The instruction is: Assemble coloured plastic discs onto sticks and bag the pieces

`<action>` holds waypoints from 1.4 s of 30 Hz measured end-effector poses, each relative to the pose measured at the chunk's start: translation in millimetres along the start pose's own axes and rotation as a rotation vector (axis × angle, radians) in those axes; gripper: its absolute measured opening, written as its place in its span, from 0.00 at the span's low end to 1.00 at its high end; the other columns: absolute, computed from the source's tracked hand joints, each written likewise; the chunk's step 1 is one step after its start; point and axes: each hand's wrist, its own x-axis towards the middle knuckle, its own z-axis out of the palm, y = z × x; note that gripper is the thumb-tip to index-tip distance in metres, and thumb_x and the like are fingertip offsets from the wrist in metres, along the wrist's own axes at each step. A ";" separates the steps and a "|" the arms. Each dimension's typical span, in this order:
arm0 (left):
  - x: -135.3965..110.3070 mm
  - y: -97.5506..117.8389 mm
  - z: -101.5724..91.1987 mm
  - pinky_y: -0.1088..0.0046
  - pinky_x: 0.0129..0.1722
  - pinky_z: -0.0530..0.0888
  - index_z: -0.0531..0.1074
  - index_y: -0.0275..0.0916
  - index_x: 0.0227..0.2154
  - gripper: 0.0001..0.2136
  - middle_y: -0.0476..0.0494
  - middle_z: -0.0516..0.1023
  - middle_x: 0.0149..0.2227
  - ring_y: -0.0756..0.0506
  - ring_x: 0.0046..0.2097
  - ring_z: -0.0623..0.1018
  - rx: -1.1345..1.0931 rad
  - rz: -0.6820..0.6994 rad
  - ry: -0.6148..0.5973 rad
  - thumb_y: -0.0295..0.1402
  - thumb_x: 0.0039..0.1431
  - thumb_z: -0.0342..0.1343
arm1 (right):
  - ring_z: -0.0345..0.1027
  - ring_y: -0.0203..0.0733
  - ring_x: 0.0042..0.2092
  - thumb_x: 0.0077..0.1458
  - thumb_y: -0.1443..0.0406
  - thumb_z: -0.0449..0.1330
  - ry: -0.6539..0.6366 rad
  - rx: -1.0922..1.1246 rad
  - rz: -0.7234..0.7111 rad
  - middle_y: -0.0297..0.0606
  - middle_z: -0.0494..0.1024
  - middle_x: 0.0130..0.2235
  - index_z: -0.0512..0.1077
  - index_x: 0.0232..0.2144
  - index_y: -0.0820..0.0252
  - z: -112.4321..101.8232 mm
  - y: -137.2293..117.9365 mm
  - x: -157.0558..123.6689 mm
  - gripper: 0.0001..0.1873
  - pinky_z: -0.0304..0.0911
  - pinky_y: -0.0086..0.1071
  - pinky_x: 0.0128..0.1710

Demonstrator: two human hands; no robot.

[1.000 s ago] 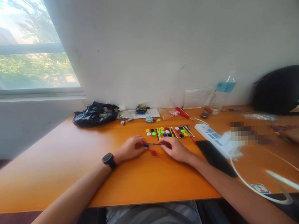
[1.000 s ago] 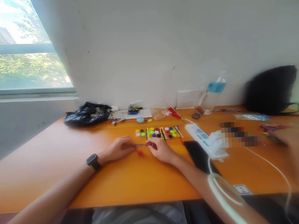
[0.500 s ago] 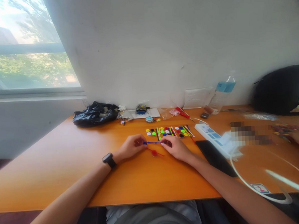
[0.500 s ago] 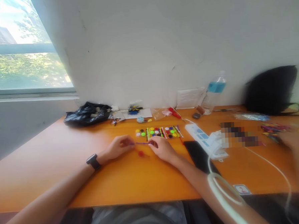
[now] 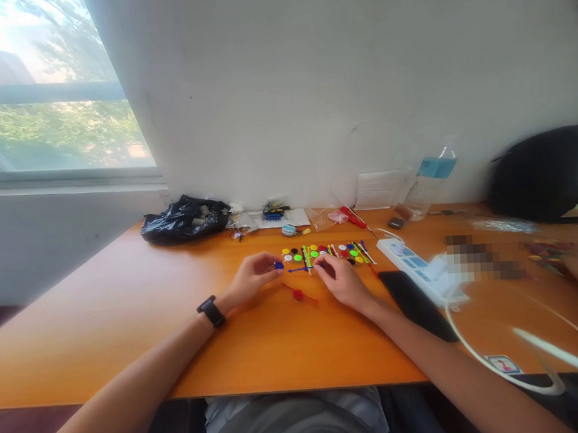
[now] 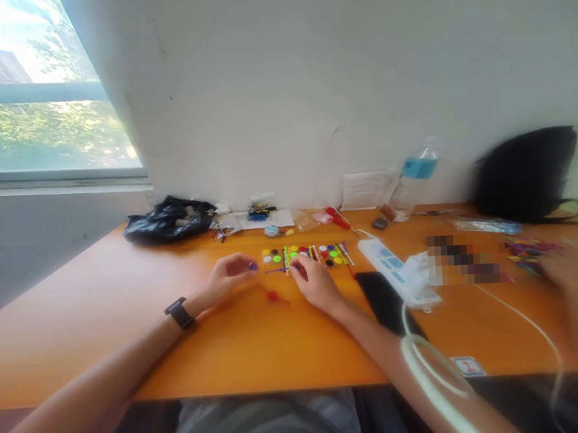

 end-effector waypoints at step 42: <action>-17.8 25.6 14.8 0.67 0.44 0.77 0.83 0.36 0.50 0.16 0.36 0.84 0.46 0.40 0.45 0.82 0.070 0.062 -0.228 0.40 0.68 0.60 | 0.69 0.33 0.27 0.52 0.54 0.73 -0.198 0.780 0.316 0.39 0.83 0.33 0.85 0.39 0.60 2.9 -30.3 -3.2 0.18 0.68 0.29 0.29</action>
